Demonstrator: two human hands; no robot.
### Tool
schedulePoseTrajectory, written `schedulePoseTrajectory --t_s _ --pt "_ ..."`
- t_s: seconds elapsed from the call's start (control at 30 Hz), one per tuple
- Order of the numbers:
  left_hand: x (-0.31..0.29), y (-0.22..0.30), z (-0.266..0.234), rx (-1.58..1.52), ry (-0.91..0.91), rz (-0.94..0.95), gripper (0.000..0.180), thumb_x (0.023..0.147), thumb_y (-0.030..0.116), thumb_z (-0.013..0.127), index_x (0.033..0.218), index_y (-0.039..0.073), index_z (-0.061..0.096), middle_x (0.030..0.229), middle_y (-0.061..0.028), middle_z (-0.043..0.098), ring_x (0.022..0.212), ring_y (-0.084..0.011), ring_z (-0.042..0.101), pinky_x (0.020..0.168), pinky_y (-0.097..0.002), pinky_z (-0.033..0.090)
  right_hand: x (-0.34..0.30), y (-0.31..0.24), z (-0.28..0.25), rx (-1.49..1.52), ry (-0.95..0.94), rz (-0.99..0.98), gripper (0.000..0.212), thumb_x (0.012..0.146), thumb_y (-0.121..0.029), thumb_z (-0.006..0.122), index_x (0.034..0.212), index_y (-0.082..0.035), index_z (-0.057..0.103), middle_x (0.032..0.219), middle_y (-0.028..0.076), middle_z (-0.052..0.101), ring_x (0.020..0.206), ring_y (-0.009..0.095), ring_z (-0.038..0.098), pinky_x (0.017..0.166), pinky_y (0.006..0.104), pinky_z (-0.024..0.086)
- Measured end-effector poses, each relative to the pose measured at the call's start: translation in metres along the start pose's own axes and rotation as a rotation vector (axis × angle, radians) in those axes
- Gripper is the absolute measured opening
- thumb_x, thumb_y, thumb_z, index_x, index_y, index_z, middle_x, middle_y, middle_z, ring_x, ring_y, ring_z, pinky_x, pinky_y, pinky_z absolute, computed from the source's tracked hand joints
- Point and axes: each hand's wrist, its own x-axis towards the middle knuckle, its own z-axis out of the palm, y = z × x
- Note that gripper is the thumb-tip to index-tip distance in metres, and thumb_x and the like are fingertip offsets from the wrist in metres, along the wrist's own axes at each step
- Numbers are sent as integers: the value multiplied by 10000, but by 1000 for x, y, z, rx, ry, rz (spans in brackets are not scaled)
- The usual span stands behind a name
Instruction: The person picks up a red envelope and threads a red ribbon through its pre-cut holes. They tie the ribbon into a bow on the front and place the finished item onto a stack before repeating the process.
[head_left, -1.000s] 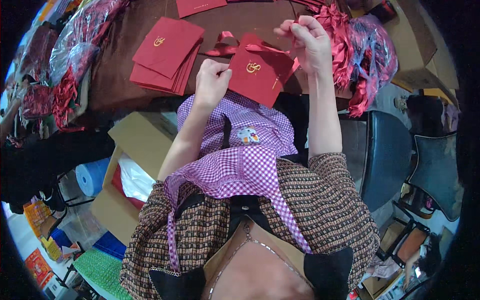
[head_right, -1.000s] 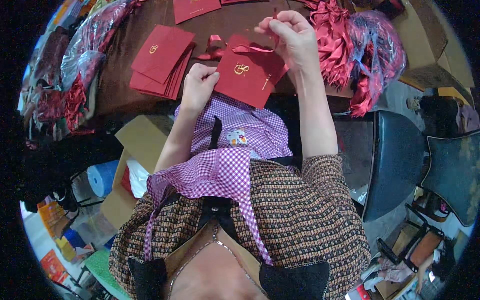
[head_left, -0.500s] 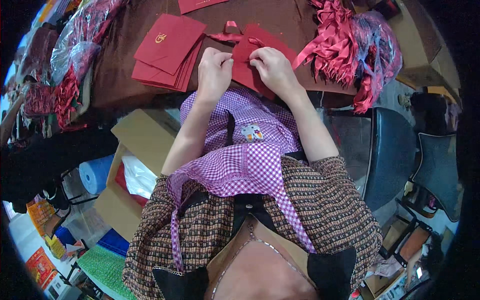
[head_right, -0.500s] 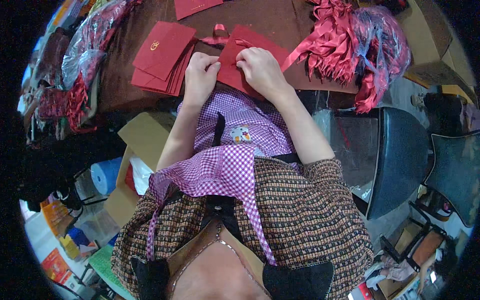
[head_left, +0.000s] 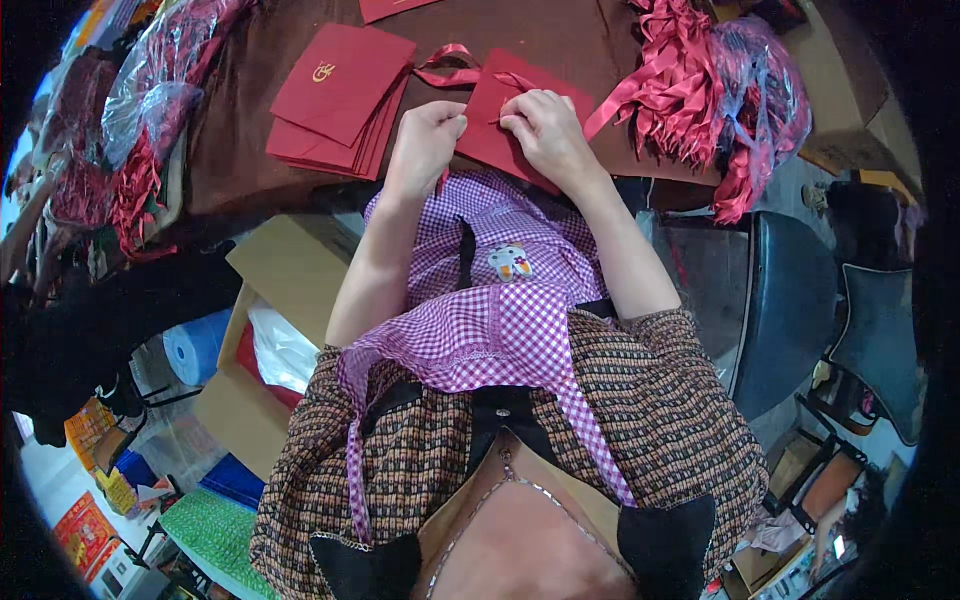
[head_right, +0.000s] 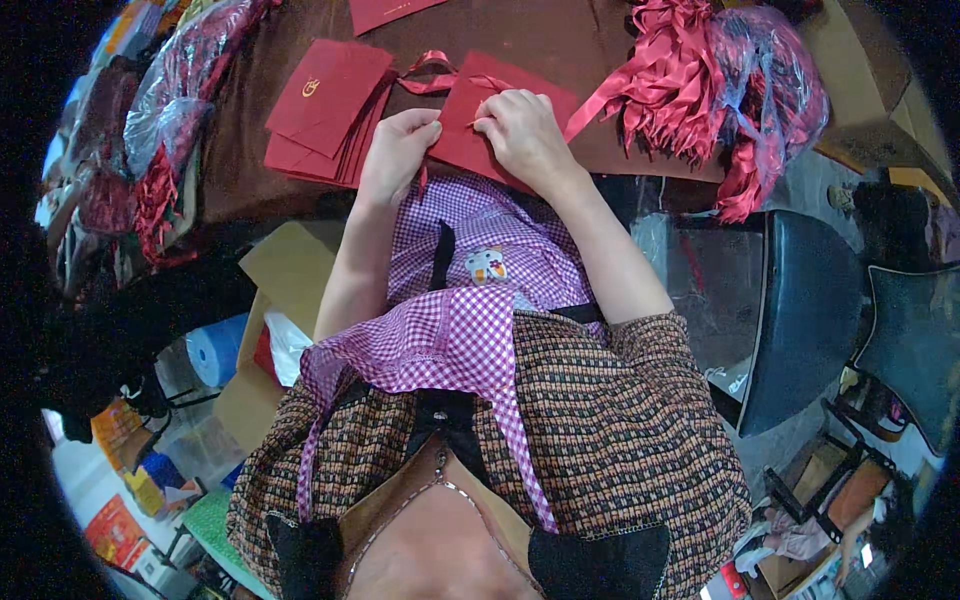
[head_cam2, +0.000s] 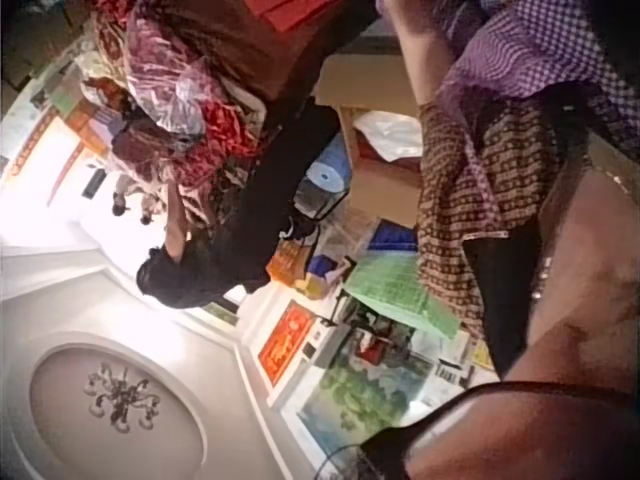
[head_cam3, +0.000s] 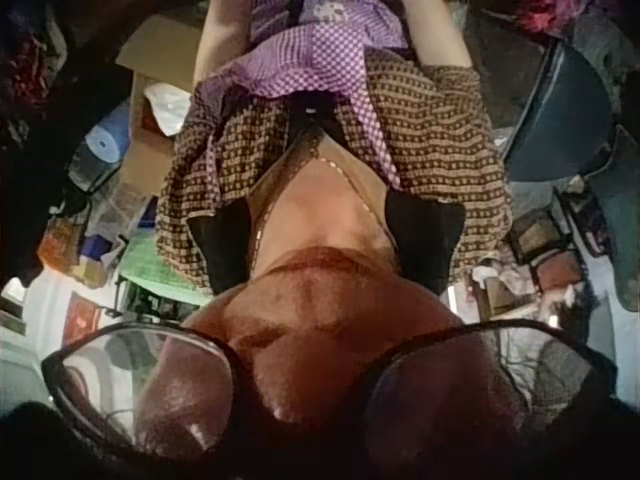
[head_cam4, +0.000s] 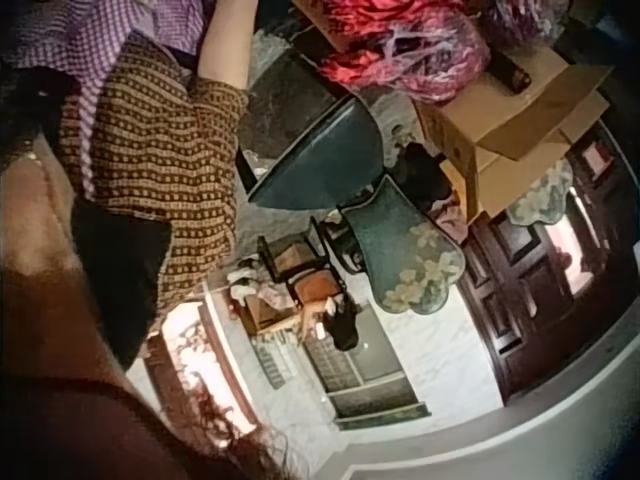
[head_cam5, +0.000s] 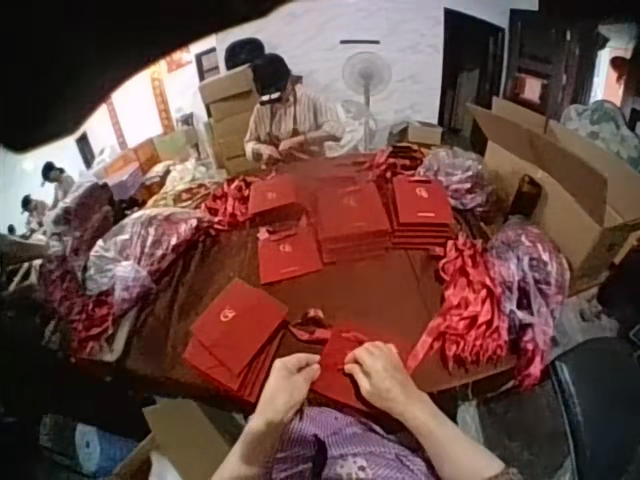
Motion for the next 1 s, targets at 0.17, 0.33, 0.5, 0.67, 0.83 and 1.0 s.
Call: schedulePoseTrajectory --t_s 0.17,0.33,0.5,0.67,0.83,1.0 --pt "-1 2 1 -67 6 -31 221 877 2 533 1054 -94 624 927 -98 666 811 -117 611 732 -238 490 1 -7 1 -20 -34 -28 80 814 -153 620 820 -73 617 808 57 621 869 227 584 834 357 362" --pt "1 -3 -1 -114 0 -52 232 875 0 535 1071 -91 618 944 -109 667 820 -126 616 736 -245 492 3 -13 5 -23 23 -18 79 807 -161 627 809 -82 621 778 44 606 836 220 573 840 359 347" --pt "-2 3 1 -169 10 -97 244 870 1 540 1082 -96 611 941 -107 665 808 -127 613 731 -247 493 4 -14 8 -42 36 -17 83 804 -161 629 794 -79 624 774 44 607 833 218 573 835 362 346" --pt "-1 1 1 -93 28 -45 245 866 4 550 1079 -101 611 938 -102 663 808 -124 609 729 -242 491 5 -18 9 -44 35 -6 87 802 -163 631 786 -78 627 774 45 612 829 220 574 833 360 348" --pt "-3 3 5 -102 55 -56 242 864 0 548 1074 -102 611 935 -101 662 806 -120 606 724 -238 490 6 -16 11 -63 48 11 100 799 -165 634 768 -72 612 766 51 614 806 229 583 822 362 356" --pt "2 -9 8 -234 79 -45 246 834 33 579 1037 -94 636 795 -54 640 683 -78 549 593 -231 444 5 -18 14 -126 63 -7 109 780 -151 649 761 -62 589 757 64 610 794 241 588 805 378 368"
